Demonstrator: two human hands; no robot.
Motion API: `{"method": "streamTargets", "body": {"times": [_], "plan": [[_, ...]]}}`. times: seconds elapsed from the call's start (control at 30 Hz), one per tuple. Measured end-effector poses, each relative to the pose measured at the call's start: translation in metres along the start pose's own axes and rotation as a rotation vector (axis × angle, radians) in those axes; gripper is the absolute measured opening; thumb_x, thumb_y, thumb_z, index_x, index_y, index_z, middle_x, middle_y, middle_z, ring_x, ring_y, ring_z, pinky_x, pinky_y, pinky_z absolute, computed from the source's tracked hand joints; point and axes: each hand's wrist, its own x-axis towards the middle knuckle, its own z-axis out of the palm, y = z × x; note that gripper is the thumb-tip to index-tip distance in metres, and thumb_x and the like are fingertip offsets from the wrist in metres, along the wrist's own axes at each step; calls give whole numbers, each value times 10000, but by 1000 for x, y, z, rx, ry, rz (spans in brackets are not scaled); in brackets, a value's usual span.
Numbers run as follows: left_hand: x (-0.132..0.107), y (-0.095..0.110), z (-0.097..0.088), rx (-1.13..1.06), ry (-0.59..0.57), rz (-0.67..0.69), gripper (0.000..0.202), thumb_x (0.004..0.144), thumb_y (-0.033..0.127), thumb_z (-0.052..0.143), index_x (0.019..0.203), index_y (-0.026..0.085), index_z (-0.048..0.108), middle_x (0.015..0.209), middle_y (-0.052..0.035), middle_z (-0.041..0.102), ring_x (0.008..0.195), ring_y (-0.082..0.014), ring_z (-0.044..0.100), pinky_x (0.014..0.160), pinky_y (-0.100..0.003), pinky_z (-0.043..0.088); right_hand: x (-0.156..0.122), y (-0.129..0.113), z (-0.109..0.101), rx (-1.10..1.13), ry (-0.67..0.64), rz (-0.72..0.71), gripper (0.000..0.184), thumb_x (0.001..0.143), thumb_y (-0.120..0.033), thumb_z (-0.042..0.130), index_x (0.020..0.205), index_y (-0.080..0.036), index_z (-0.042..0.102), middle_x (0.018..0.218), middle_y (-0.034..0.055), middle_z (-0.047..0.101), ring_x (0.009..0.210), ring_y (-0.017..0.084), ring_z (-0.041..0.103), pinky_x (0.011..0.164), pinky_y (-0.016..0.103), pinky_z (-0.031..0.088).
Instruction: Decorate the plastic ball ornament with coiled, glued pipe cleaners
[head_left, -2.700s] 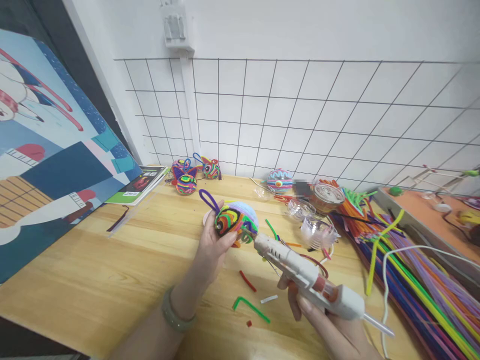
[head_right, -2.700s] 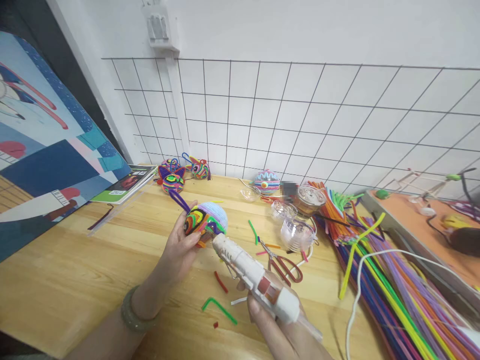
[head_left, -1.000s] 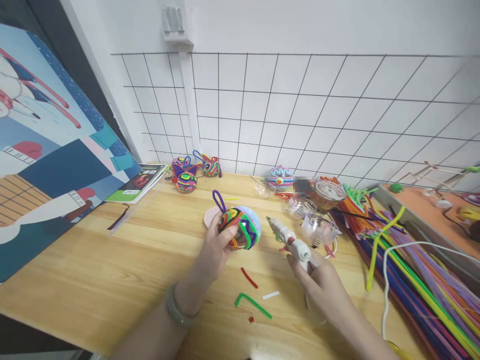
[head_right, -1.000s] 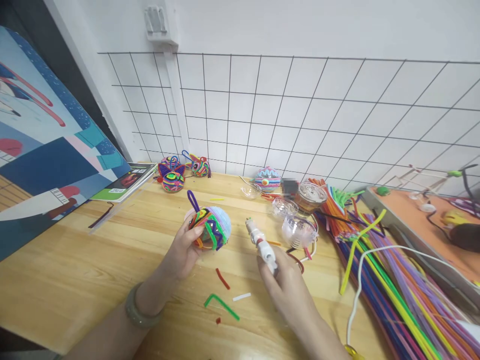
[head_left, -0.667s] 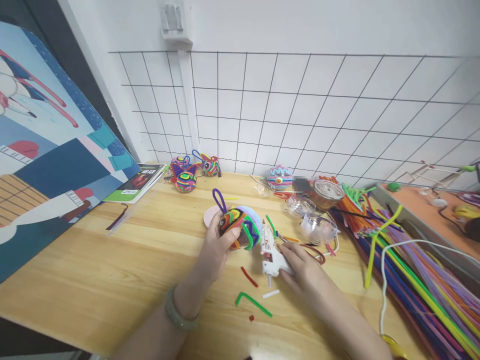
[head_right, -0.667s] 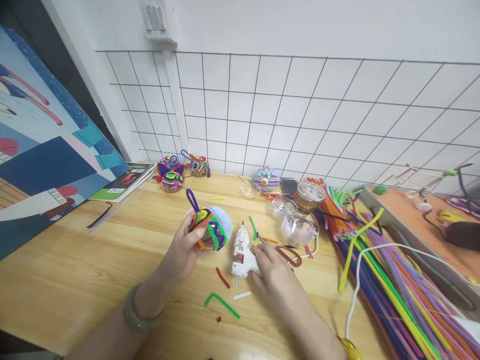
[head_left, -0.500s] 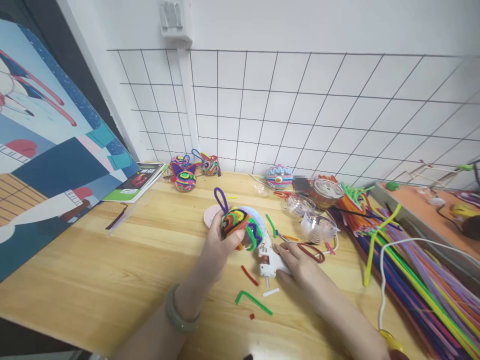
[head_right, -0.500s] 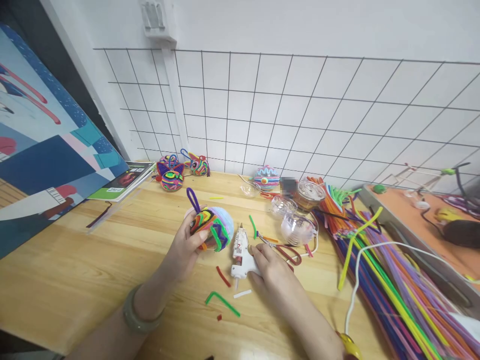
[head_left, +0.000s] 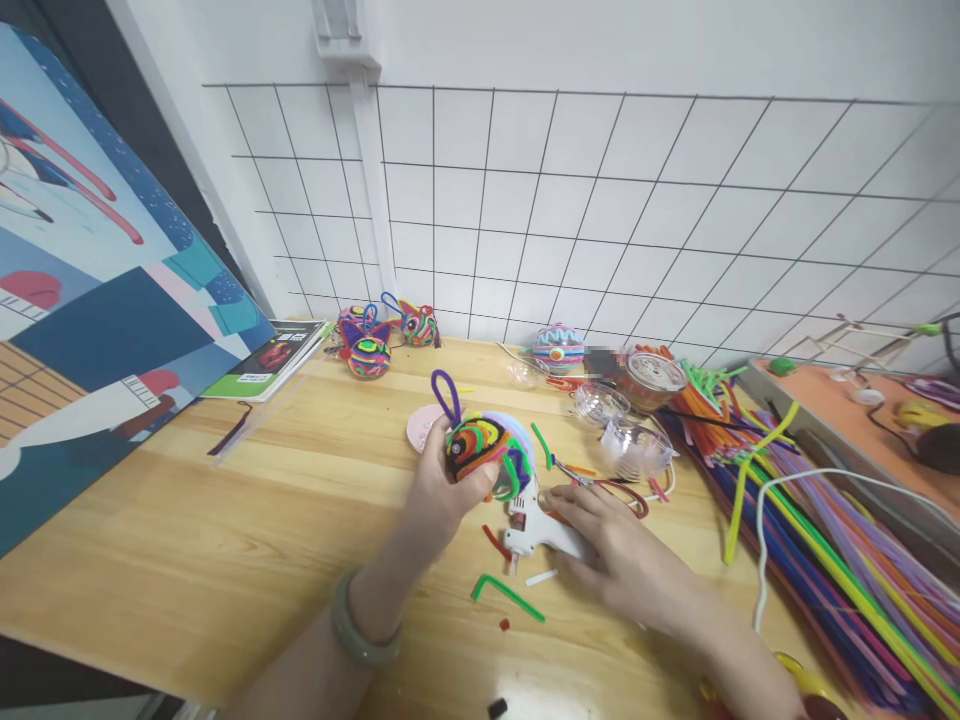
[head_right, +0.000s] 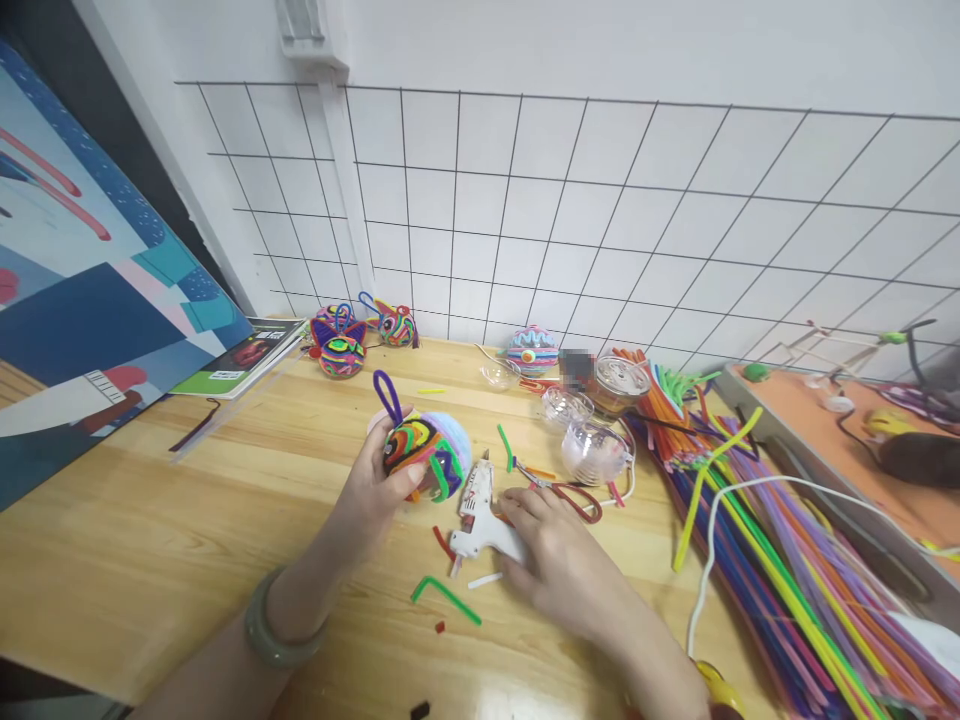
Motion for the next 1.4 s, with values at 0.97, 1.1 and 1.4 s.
{"method": "streamTargets", "body": {"times": [0.97, 1.1, 1.4], "plan": [[-25, -17, 19, 457, -133, 104, 727, 602, 133, 755, 1273, 192, 480, 1215, -123, 612, 1140, -329, 575, 972, -406, 470, 1, -42, 0, 381, 650, 88, 325, 836, -235, 638, 1158, -202, 622, 1104, 116, 698, 1038, 249, 646, 890, 399, 533], [-24, -16, 20, 504, -144, 118, 719, 619, 149, 743, 1283, 191, 470, 1231, -129, 601, 1145, -330, 571, 983, -425, 461, 2, -42, 1, 383, 643, 108, 321, 835, -243, 634, 1153, -199, 626, 1115, 122, 694, 1053, 254, 641, 902, 408, 527], [-24, -12, 16, 613, -256, 131, 769, 692, 185, 659, 1386, 127, 333, 1311, -178, 535, 1177, -319, 550, 1000, -454, 443, 1, -37, 4, 427, 612, 115, 315, 844, -242, 637, 1155, -207, 616, 1116, 114, 677, 1052, 234, 628, 903, 392, 519]]}}
